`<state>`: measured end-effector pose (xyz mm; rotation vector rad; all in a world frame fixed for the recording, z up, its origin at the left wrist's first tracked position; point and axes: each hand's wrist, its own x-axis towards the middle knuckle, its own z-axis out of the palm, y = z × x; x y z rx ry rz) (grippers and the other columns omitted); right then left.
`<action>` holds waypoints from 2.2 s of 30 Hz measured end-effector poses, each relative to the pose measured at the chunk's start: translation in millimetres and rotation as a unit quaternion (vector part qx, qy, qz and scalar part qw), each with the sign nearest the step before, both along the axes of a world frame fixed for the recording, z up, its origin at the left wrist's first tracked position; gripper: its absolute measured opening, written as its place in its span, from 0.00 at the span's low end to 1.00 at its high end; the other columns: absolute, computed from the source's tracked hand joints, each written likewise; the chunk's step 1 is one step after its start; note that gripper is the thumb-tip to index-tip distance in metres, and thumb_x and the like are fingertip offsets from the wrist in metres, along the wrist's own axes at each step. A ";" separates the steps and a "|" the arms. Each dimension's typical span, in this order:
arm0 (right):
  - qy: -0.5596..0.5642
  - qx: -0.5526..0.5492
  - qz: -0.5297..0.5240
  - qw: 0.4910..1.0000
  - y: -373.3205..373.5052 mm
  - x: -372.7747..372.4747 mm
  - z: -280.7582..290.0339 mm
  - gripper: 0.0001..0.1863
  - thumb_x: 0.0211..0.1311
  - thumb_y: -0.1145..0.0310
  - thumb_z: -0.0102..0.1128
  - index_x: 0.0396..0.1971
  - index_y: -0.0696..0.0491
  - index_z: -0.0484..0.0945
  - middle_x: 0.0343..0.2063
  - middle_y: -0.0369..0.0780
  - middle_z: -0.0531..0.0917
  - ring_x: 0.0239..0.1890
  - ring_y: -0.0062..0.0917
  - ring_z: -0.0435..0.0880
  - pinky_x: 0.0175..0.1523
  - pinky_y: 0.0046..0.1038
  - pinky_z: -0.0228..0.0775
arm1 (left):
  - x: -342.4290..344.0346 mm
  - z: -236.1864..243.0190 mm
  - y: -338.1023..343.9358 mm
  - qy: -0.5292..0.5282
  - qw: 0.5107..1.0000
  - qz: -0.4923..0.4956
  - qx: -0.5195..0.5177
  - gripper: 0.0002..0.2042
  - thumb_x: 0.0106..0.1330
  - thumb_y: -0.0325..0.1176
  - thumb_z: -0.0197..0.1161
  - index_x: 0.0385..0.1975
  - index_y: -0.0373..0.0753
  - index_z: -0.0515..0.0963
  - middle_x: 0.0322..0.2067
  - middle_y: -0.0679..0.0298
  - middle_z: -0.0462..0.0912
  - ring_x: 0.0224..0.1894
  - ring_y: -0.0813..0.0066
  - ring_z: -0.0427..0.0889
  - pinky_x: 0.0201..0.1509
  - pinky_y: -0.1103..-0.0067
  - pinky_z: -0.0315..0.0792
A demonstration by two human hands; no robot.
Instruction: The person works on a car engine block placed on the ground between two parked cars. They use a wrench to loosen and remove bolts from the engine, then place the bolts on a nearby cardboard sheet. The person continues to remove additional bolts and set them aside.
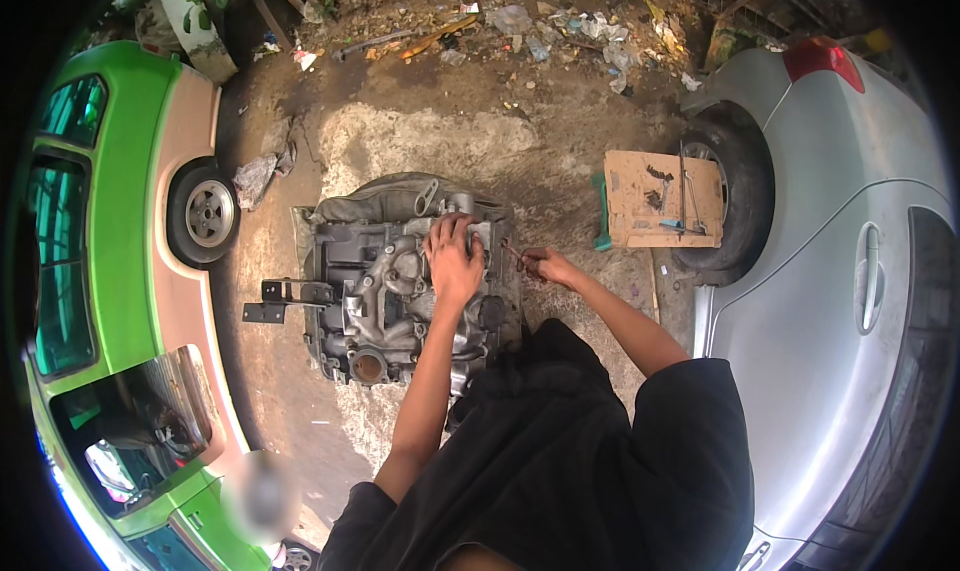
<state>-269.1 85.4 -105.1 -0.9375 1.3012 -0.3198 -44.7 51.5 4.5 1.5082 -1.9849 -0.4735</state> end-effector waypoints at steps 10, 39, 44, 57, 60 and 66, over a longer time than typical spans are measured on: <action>0.137 -0.072 0.034 0.987 10.9 -23.3 -2.5 0.14 0.76 0.61 0.56 0.38 0.57 0.83 0.26 0.37 0.80 0.30 0.21 0.77 0.36 0.29 0.69 | 0.0 0.5 1.0 0.012 1.000 0.002 -0.005 0.15 0.65 0.31 0.58 0.51 0.41 0.78 0.54 0.58 0.78 0.65 0.54 0.70 0.69 0.57 0.59; 0.298 -0.500 0.366 0.726 -120.6 -2.5 78.2 0.14 0.54 0.78 0.65 0.39 0.46 0.88 0.51 0.37 0.81 0.61 0.36 0.75 0.66 0.41 0.72 | -1.6 0.4 0.4 -0.009 1.000 0.009 0.004 0.16 0.64 0.32 0.58 0.52 0.43 0.78 0.54 0.58 0.77 0.64 0.54 0.70 0.69 0.57 0.59; 0.298 -0.481 0.379 0.732 -121.4 3.3 80.0 0.16 0.52 0.80 0.66 0.38 0.44 0.88 0.50 0.36 0.82 0.61 0.35 0.75 0.68 0.41 0.72 | -1.7 0.6 0.0 -0.011 1.000 0.008 0.008 0.15 0.64 0.32 0.58 0.51 0.43 0.78 0.54 0.59 0.77 0.64 0.54 0.70 0.69 0.57 0.59; 0.295 -0.472 0.363 0.747 -116.0 4.2 70.2 0.18 0.51 0.83 0.64 0.40 0.47 0.88 0.53 0.37 0.82 0.65 0.37 0.73 0.70 0.39 0.71 | -3.5 3.2 -0.1 -0.019 1.000 0.009 0.017 0.16 0.64 0.32 0.58 0.52 0.43 0.78 0.55 0.59 0.77 0.65 0.54 0.69 0.70 0.56 0.58; 0.288 -0.478 0.376 0.740 -115.5 4.2 70.6 0.18 0.53 0.83 0.63 0.42 0.46 0.88 0.53 0.38 0.81 0.65 0.37 0.73 0.69 0.39 0.71 | -3.6 3.7 -0.7 -0.024 1.000 0.011 0.015 0.16 0.64 0.32 0.58 0.52 0.43 0.78 0.55 0.59 0.77 0.65 0.54 0.69 0.70 0.56 0.58; 0.319 -0.462 0.364 0.743 -105.6 4.7 75.4 0.18 0.56 0.81 0.63 0.43 0.45 0.88 0.55 0.37 0.81 0.64 0.35 0.73 0.69 0.38 0.72 | -3.2 2.5 -0.9 -0.018 1.000 0.007 0.010 0.16 0.64 0.32 0.59 0.52 0.43 0.78 0.54 0.59 0.77 0.65 0.54 0.69 0.69 0.57 0.59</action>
